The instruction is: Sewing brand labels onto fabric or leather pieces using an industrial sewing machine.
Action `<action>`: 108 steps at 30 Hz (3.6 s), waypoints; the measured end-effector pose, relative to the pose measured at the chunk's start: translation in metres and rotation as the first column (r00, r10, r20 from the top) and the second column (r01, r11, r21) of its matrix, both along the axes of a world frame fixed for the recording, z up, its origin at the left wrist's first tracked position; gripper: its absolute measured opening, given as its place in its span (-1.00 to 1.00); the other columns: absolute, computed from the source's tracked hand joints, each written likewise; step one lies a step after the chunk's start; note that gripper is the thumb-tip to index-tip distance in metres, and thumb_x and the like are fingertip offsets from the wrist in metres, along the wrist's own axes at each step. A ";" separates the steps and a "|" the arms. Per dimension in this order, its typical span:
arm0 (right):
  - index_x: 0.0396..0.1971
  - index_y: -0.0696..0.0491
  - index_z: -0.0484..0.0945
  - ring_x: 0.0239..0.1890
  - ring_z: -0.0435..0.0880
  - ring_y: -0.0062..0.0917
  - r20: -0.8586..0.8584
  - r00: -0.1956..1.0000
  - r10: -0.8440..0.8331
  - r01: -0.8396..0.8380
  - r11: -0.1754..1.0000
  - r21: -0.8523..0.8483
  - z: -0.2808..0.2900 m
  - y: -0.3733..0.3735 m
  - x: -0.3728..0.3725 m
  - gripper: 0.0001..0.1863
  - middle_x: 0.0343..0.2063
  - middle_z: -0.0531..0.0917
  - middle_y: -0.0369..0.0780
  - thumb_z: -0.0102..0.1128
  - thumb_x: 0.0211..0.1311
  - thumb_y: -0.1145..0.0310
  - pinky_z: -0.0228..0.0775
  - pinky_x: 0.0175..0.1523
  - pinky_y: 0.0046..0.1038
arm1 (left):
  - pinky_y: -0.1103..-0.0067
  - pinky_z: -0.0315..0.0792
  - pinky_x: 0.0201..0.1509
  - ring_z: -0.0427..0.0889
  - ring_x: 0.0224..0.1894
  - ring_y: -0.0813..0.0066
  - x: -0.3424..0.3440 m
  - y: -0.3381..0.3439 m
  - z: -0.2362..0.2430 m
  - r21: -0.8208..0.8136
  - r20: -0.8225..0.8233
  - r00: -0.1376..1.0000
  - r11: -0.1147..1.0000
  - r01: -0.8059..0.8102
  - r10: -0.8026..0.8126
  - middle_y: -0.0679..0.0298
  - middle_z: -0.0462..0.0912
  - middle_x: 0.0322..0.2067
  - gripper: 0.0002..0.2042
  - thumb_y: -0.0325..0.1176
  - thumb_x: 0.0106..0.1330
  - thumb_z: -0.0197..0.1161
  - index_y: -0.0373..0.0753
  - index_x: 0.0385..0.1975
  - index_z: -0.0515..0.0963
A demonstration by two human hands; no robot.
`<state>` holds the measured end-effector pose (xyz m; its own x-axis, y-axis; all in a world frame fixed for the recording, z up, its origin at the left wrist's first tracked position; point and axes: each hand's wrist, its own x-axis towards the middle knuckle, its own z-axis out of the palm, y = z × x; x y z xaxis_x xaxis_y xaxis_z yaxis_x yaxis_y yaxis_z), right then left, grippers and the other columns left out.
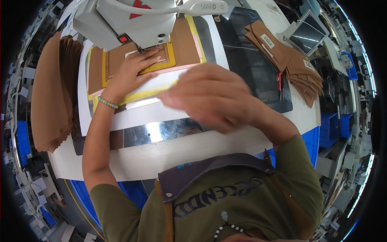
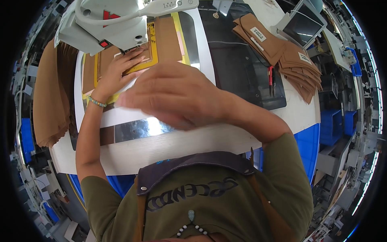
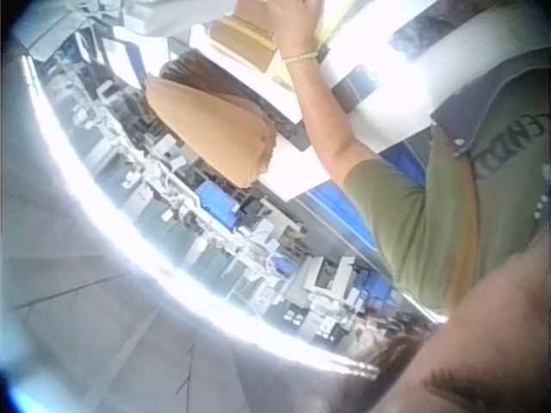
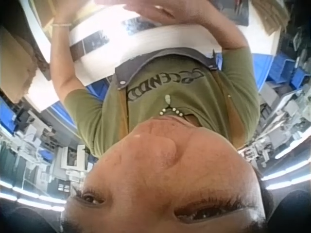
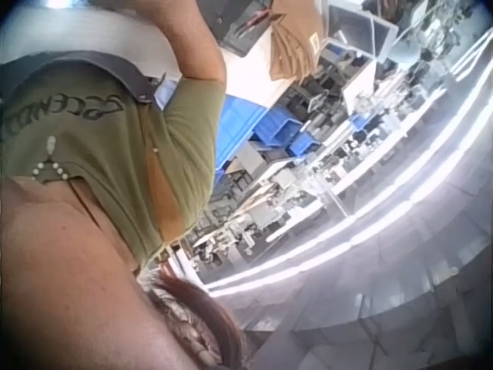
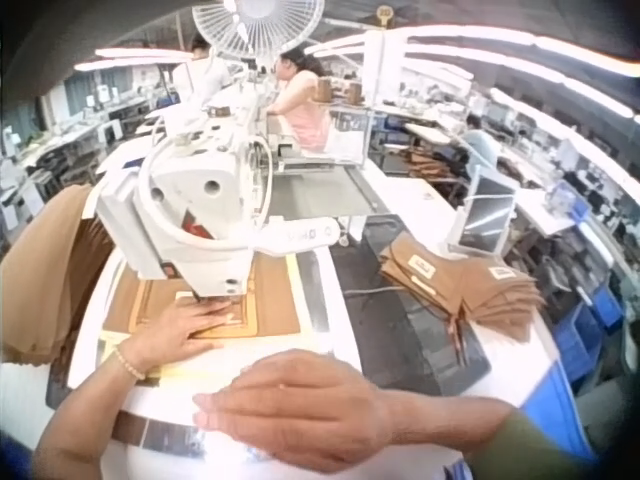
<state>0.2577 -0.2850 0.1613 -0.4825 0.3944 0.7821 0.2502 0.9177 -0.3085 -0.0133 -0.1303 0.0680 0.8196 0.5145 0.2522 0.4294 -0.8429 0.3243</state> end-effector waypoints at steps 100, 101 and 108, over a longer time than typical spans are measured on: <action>0.00 0.13 0.70 -0.03 0.63 -0.46 0.446 0.845 -0.294 0.487 0.768 -0.416 -0.090 0.045 0.022 -0.72 -0.15 0.63 -0.22 0.41 0.37 0.35 0.48 0.14 -0.43 | 0.31 0.61 0.04 0.80 -0.09 0.12 -0.371 -0.625 -0.093 0.047 -0.029 -0.551 -0.550 -0.834 0.834 0.08 0.81 -0.16 -0.54 -0.32 0.30 0.51 -0.16 0.20 0.65; 0.01 0.12 0.70 -0.03 0.63 -0.45 0.444 0.848 -0.289 0.482 0.769 -0.420 -0.090 0.045 0.020 -0.72 -0.16 0.63 -0.22 0.41 0.38 0.35 0.48 0.14 -0.43 | 0.27 0.61 0.08 0.79 -0.06 0.05 -0.378 -0.649 -0.105 0.050 -0.154 -0.604 -0.604 -0.795 0.782 0.05 0.81 -0.16 -0.48 -0.28 0.27 0.52 -0.18 0.24 0.62; -0.06 0.15 0.69 -0.08 0.64 -0.45 0.426 0.849 -0.311 0.482 0.786 -0.387 -0.094 0.042 0.021 -0.75 -0.20 0.62 -0.19 0.41 0.37 0.35 0.50 0.11 -0.42 | 0.11 0.52 0.34 0.54 0.34 -0.20 -0.374 -0.626 -0.145 0.269 -0.313 -0.662 -0.605 -0.749 0.681 -0.17 0.46 0.36 -0.36 -0.22 0.26 0.50 -0.31 0.34 0.51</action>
<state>0.2784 -0.2429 0.0670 -0.3874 0.8780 0.2811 0.7212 0.4786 -0.5009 -0.3869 -0.7567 -0.0771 -0.9299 0.3504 0.1115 0.3450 0.9363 -0.0653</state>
